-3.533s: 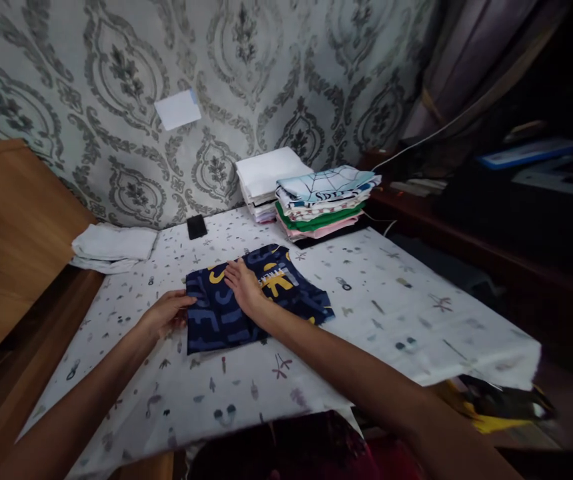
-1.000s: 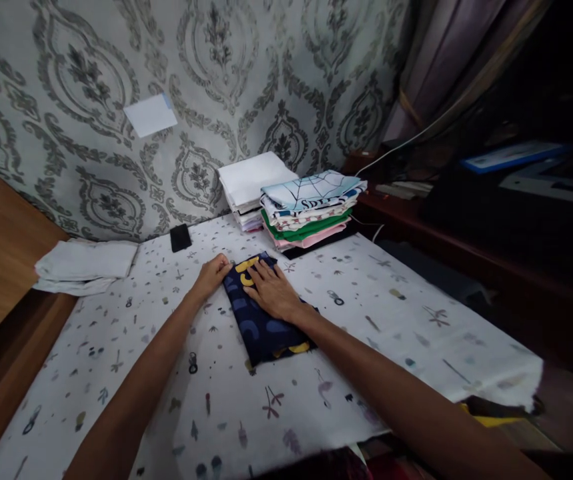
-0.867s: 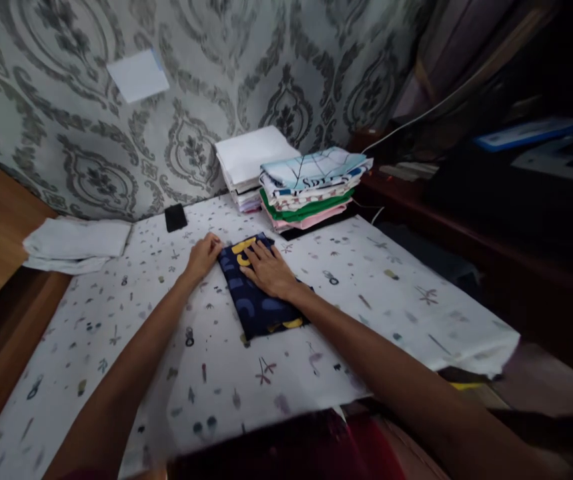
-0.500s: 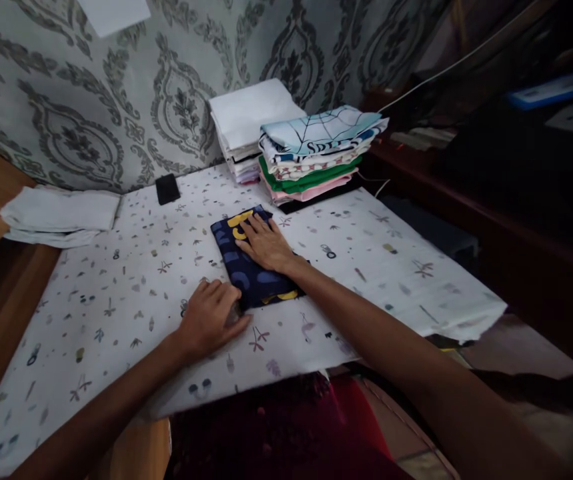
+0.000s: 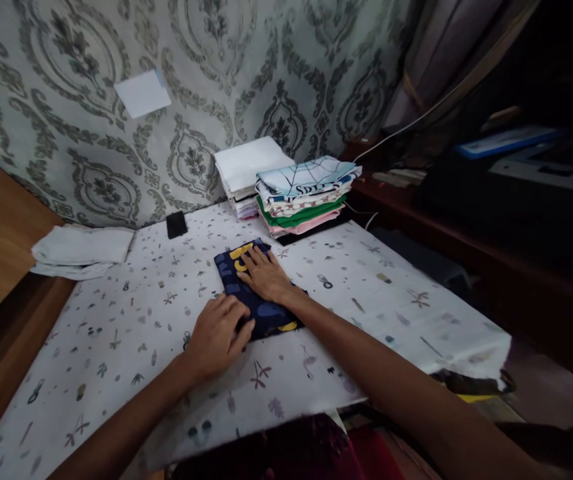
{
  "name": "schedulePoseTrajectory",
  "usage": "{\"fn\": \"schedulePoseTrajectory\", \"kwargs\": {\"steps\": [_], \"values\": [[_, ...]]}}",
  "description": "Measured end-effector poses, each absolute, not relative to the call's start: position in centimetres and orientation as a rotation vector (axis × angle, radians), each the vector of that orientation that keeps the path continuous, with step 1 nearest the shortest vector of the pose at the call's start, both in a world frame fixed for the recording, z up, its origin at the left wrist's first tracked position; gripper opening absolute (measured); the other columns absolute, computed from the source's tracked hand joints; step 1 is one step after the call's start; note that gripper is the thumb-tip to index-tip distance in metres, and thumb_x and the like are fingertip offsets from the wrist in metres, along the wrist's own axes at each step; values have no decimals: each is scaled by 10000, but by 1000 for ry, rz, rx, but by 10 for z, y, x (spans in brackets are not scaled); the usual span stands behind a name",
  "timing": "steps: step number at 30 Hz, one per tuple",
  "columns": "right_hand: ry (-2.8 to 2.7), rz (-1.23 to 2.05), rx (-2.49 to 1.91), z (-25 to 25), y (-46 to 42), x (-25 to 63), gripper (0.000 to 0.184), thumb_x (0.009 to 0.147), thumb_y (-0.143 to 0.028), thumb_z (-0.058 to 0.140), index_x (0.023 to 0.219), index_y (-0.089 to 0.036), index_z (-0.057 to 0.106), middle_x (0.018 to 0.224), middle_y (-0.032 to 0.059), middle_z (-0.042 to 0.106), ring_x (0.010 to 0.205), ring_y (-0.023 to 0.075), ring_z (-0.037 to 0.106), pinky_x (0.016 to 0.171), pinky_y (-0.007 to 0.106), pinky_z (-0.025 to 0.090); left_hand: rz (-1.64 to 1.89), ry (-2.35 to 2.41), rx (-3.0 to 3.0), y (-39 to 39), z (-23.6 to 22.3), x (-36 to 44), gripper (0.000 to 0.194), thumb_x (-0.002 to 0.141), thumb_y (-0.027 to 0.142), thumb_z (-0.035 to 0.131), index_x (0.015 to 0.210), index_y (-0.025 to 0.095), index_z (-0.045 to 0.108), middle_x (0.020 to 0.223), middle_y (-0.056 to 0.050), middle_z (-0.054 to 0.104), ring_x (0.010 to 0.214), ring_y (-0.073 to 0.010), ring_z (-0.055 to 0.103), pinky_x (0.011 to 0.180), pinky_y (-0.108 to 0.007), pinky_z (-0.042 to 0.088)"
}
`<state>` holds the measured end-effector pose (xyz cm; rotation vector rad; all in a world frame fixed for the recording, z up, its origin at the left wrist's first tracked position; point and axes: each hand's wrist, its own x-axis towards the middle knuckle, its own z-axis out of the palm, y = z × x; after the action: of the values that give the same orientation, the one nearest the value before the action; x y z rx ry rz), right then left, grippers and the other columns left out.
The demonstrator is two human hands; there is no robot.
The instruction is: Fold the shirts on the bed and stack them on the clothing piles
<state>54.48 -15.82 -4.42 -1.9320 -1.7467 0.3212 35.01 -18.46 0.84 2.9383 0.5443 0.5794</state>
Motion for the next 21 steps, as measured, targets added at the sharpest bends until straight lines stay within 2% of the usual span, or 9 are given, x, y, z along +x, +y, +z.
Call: {"fn": "schedulePoseTrajectory", "kwargs": {"steps": [2, 4, 6, 8, 10, 14, 16, 18, 21], "values": [[-1828, 297, -2012, -36, -162, 544, 604, 996, -432, 383, 1507, -108, 391, 1618, 156, 257, 1519, 279, 154, 1217, 512, 94, 680, 642, 2856, -172, 2, 363, 328, 1012, 312, 338, 1191, 173, 576, 1203, -130, 653, 1163, -249, 577, 993, -444, 467], [-1891, 276, -2082, -29, -165, 543, 593, 1012, -383, 345, 1518, -76, 361, 1619, 176, 240, 1519, 284, 152, 1214, 503, 118, 663, 738, 2859, -157, -13, 375, 469, 1028, 379, 279, 1401, 136, 428, 1451, -178, 506, 1401, -274, 411, 1121, -494, 372], [-1918, 255, -2128, -25, -165, 542, 575, 1018, -344, 324, 1528, -78, 344, 1621, 177, 235, 1517, 283, 159, 1213, 497, 128, 541, 811, 2908, -145, -34, 382, 635, 1009, 517, 282, 1498, 113, 298, 1551, -212, 382, 1482, -309, 285, 1167, -541, 298], [-1928, 232, -2138, -25, -165, 542, 567, 1018, -326, 323, 1533, -89, 339, 1622, 172, 233, 1517, 281, 162, 1213, 495, 133, 432, 846, 2945, -137, -51, 385, 780, 967, 629, 301, 1534, 97, 227, 1574, -237, 331, 1494, -336, 246, 1184, -569, 249], [-1927, 218, -2128, -27, -165, 541, 565, 1017, -325, 328, 1531, -93, 344, 1622, 172, 236, 1517, 281, 162, 1212, 498, 135, 398, 850, 2945, -134, -60, 384, 835, 948, 665, 310, 1546, 93, 199, 1584, -241, 307, 1501, -341, 221, 1197, -576, 209], [-1898, 224, -2097, -30, -165, 541, 557, 1016, -334, 333, 1515, -89, 373, 1608, 181, 276, 1510, 292, 188, 1208, 516, 143, 453, 833, 2746, -137, -56, 381, 809, 933, 652, 392, 1530, 124, 253, 1598, -219, 293, 1511, -335, 190, 1213, -578, 161], [-1849, 224, -2073, -28, -165, 544, 548, 1007, -313, 350, 1506, -90, 383, 1588, 181, 329, 1492, 285, 249, 1199, 497, 197, 598, 862, 2493, -139, -49, 379, 763, 922, 615, 466, 1505, 151, 301, 1612, -201, 267, 1513, -321, 193, 1223, -551, 162], [-1788, 178, -2049, -21, -160, 551, 530, 988, -259, 365, 1490, -92, 403, 1567, 173, 377, 1463, 262, 320, 1183, 442, 258, 788, 936, 2122, -142, -41, 375, 678, 914, 548, 537, 1459, 187, 357, 1607, -173, 283, 1500, -297, 242, 1223, -500, 209], [-1824, 171, -2049, -5, -144, 566, 562, 946, -200, 410, 1497, -94, 381, 1580, 168, 353, 1459, 247, 323, 1174, 397, 277, 906, 1065, 1484, -148, -26, 365, 510, 900, 418, 627, 1339, 224, 456, 1495, -148, 448, 1409, -263, 421, 1163, -431, 356]]}}
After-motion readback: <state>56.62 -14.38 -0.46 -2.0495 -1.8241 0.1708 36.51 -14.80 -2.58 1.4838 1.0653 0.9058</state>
